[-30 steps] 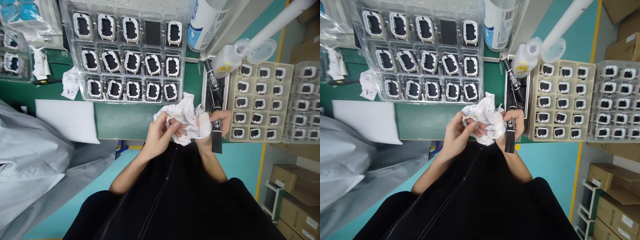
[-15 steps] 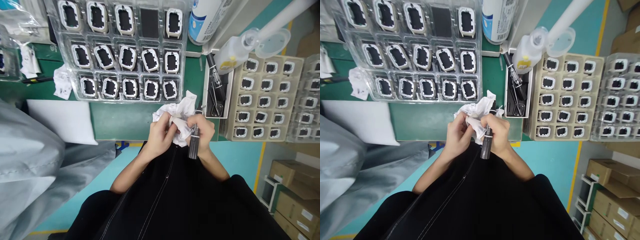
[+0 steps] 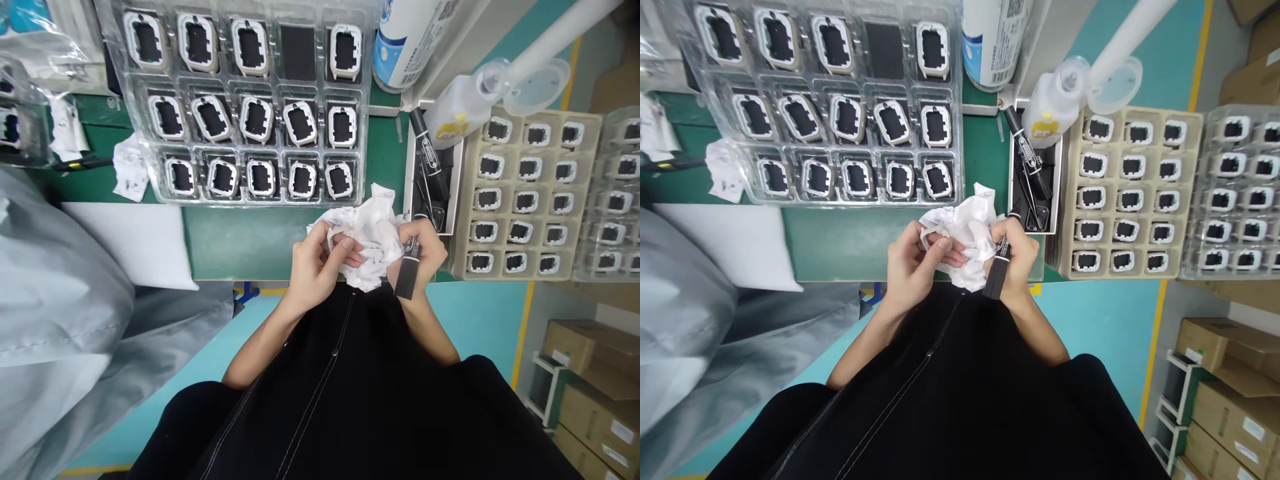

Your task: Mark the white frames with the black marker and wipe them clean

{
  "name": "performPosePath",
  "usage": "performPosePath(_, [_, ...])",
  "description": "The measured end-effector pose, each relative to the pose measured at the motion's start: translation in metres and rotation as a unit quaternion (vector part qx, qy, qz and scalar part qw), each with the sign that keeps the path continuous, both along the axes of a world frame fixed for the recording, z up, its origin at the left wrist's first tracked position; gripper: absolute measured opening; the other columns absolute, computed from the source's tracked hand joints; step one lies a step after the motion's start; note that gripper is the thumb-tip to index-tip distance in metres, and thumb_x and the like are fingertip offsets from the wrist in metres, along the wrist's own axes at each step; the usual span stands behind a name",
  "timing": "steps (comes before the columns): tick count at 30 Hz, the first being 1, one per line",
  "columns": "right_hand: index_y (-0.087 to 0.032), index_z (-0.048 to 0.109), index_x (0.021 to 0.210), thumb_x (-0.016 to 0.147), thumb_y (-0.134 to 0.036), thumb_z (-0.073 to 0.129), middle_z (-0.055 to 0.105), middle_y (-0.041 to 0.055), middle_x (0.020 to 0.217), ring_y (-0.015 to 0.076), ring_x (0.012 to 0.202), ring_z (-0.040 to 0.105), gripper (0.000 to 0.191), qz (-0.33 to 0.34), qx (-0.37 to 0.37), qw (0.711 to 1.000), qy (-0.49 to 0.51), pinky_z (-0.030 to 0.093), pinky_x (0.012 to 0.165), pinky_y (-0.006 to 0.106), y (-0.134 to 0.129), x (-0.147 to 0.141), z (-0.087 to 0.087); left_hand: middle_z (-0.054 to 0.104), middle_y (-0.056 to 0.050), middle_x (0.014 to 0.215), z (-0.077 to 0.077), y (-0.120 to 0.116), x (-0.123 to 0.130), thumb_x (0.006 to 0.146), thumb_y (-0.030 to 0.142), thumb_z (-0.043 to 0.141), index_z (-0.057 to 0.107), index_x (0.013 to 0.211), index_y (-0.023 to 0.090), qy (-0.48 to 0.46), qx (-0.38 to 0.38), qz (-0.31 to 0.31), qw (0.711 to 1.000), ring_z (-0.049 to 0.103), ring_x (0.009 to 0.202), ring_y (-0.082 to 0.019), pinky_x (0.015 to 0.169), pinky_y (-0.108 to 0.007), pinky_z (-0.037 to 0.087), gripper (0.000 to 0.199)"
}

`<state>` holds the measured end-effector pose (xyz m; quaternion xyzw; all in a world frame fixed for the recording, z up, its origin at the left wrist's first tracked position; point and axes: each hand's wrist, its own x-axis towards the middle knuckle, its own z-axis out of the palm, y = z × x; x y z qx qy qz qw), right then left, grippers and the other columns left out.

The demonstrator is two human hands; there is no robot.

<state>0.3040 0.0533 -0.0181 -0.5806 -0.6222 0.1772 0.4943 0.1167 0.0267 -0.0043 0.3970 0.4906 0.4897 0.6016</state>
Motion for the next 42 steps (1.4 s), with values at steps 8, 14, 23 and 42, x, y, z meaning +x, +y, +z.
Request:
performPosePath(8, [-0.03, 0.047, 0.08, 0.108, -0.044, 0.075, 0.048, -0.0059, 0.07, 0.0159, 0.06, 0.044, 0.042, -0.013, 0.006, 0.997, 0.074, 0.041, 0.057, 0.035, -0.002, -0.009, -0.004, 0.087, -0.005, 0.088, 0.011, 0.009, -0.007, 0.103, 0.058, 0.091, 0.054, 0.096, 0.024, -0.082, -0.082, -0.006, 0.993, 0.087, 0.068, -0.023, 0.062, -0.032, 0.074, 0.05])
performPosePath(14, [-0.029, 0.047, 0.078, 0.111, -0.052, 0.073, 0.05, -0.006, 0.068, 0.0155, 0.059, 0.045, 0.048, -0.012, 0.009, 0.998, 0.058, 0.042, 0.057, 0.033, 0.002, -0.009, 0.006, 0.088, -0.007, 0.085, 0.016, 0.01, -0.007, 0.1, 0.055, 0.095, 0.059, 0.095, 0.022, -0.113, -0.103, -0.021, 0.988, 0.088, 0.067, -0.024, 0.061, -0.03, 0.074, 0.049])
performPosePath(23, [-0.029, 0.047, 0.077, 0.113, -0.051, 0.071, 0.051, -0.0065, 0.066, 0.0143, 0.058, 0.046, 0.049, -0.02, 0.036, 0.996, 0.081, 0.04, 0.058, 0.034, 0.002, -0.011, 0.003, 0.087, -0.007, 0.081, 0.028, 0.0, -0.006, 0.1, 0.049, 0.094, 0.06, 0.092, 0.021, -0.159, -0.133, -0.028, 0.978, 0.082, 0.055, -0.022, 0.047, -0.026, 0.066, 0.045])
performPosePath(42, [-0.025, 0.067, 0.089, 0.095, -0.026, 0.067, 0.049, -0.0033, 0.069, 0.016, 0.065, 0.04, 0.006, 0.077, -0.023, 0.957, -0.279, 0.024, 0.064, 0.034, -0.006, -0.003, -0.006, 0.091, -0.01, 0.092, 0.069, -0.02, -0.008, 0.108, 0.042, 0.088, 0.064, 0.093, 0.02, -0.172, -0.107, -0.02, 0.979, 0.085, 0.059, -0.023, 0.047, -0.027, 0.068, 0.037])
